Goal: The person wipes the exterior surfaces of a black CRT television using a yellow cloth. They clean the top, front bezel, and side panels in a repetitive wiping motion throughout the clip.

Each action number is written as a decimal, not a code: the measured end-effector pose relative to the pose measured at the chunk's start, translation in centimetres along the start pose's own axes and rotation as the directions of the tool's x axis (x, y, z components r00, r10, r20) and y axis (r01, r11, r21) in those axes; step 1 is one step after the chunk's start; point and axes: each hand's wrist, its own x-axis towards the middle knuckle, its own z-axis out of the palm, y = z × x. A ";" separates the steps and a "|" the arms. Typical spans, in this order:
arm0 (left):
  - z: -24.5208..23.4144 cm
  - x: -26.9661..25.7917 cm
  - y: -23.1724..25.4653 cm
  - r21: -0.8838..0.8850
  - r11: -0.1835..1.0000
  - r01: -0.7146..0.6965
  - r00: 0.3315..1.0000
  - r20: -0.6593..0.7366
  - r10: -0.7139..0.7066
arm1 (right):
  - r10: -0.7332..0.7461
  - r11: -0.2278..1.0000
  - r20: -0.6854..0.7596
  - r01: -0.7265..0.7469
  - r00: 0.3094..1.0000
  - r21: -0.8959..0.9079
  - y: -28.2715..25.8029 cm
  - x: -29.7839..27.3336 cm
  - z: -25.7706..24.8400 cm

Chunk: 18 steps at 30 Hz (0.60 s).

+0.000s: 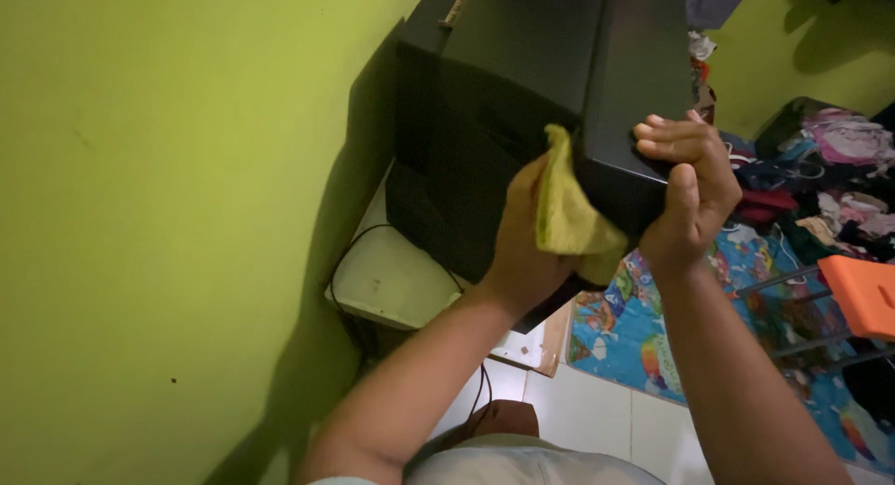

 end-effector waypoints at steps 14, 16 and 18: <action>-0.6 -2.5 -1.9 0.176 0.984 0.013 0.997 -0.074 0.001 | -0.020 1.000 0.001 0.020 1.000 0.013 0.0 0.0 0.1; -1.1 -4.1 -2.5 0.261 0.965 0.011 0.998 -0.061 0.006 | -0.017 1.000 0.010 0.017 1.000 0.009 0.0 0.0 0.0; -2.2 -5.6 -2.8 0.412 0.910 -0.041 0.998 -0.031 0.058 | -0.023 1.000 0.013 0.023 1.000 0.013 0.1 0.0 0.0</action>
